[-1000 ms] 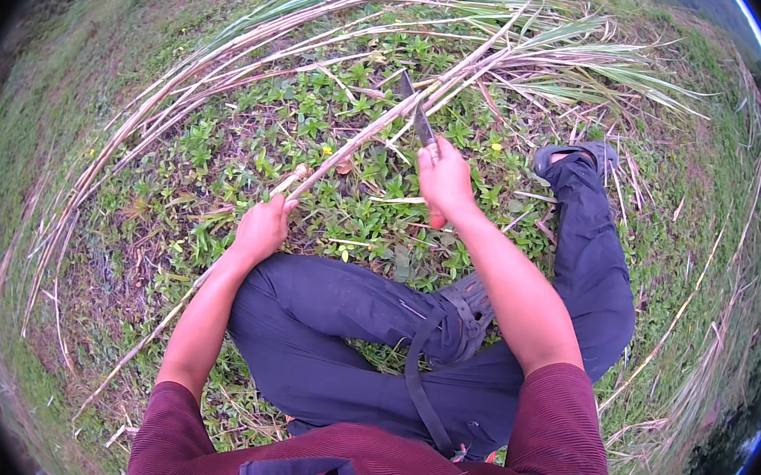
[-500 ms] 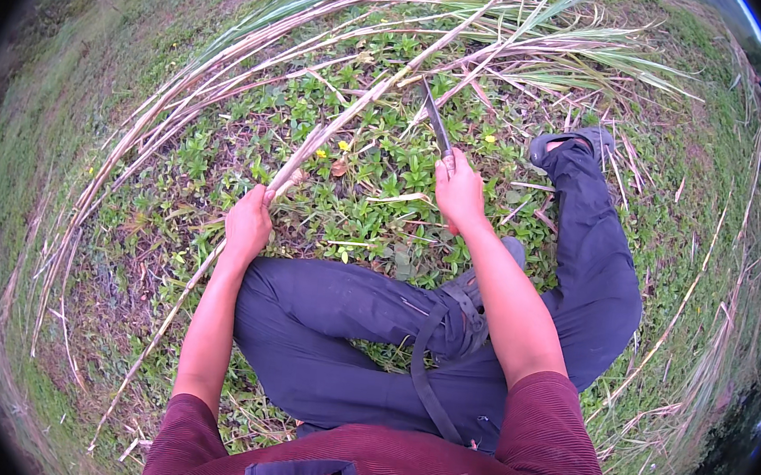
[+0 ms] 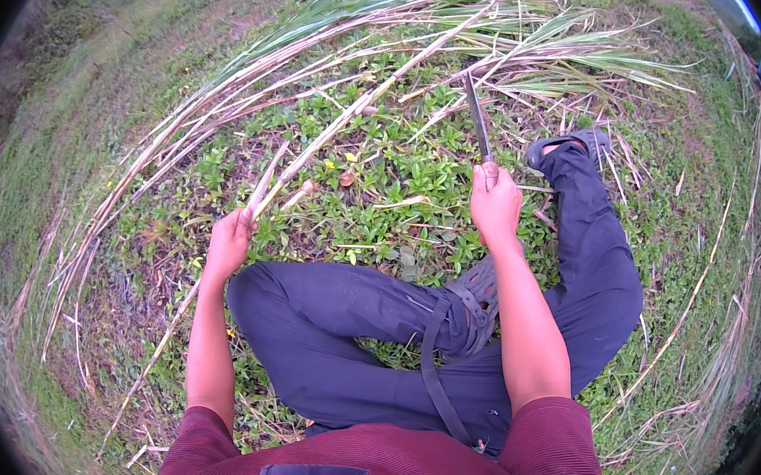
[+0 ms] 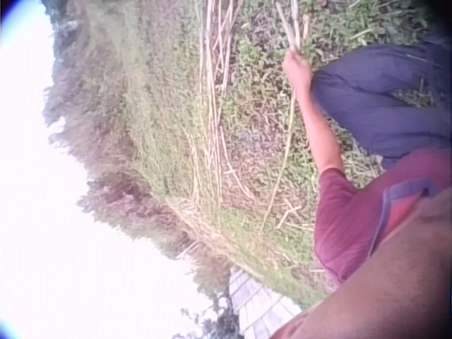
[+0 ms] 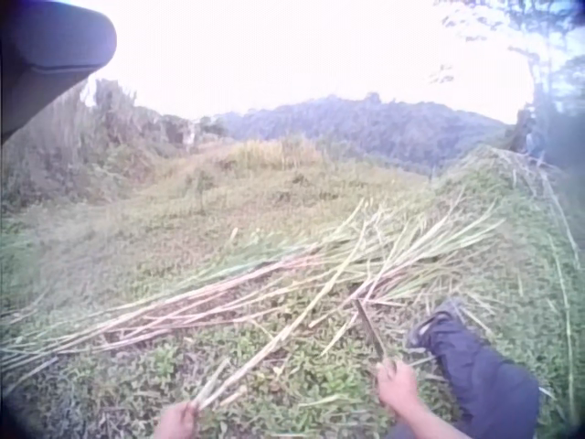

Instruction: The person sits on the ground and uses a machete to strip bark and sharpen a long, thin stick. They repeatedly scrape the stick's surface and rotate it to create a pointed tip, discarding the finished stick and picking up a new one to repeat the process.

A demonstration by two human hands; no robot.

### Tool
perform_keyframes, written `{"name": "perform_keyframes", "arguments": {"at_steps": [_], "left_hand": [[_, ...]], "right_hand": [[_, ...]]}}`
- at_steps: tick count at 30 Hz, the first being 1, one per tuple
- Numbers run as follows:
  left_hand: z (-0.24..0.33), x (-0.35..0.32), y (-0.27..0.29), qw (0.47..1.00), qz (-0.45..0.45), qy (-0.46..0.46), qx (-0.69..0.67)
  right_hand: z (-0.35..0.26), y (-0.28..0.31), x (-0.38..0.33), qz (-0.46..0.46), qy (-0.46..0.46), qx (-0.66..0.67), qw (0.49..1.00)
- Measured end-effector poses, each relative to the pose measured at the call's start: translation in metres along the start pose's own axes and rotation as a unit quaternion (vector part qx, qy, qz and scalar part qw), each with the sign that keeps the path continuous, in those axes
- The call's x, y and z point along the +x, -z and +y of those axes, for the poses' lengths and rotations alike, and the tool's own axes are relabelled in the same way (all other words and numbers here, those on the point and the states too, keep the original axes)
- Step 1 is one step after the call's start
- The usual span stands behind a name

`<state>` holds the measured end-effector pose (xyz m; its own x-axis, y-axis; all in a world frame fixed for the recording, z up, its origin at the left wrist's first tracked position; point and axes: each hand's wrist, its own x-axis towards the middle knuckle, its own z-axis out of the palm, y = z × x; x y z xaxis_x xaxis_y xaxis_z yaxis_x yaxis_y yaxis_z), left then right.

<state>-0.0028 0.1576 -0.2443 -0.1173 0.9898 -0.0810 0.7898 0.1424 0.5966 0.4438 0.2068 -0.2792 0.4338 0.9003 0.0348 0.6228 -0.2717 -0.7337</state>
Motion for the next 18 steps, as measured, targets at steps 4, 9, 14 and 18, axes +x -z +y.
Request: {"name": "perform_keyframes", "arguments": {"at_steps": [4, 9, 14, 18], "left_hand": [[0.030, -0.011, 0.024, 0.999, -0.027, -0.002, -0.025], [-0.001, -0.033, 0.025, 0.961, 0.109, -0.154, 0.202], [-0.073, -0.076, 0.039, 0.977, 0.040, 0.051, 0.204], [-0.068, -0.083, 0.029, 0.948, 0.137, -0.083, 0.274]], "right_hand": [[-0.011, 0.022, -0.036, 0.029, 0.026, 0.075, 0.996], [-0.003, 0.039, -0.085, -0.088, 0.009, 0.113, 0.990], [0.057, 0.022, -0.121, -0.186, -0.259, 0.403, 0.858], [0.070, 0.020, -0.106, -0.140, -0.283, 0.533, 0.785]]}}
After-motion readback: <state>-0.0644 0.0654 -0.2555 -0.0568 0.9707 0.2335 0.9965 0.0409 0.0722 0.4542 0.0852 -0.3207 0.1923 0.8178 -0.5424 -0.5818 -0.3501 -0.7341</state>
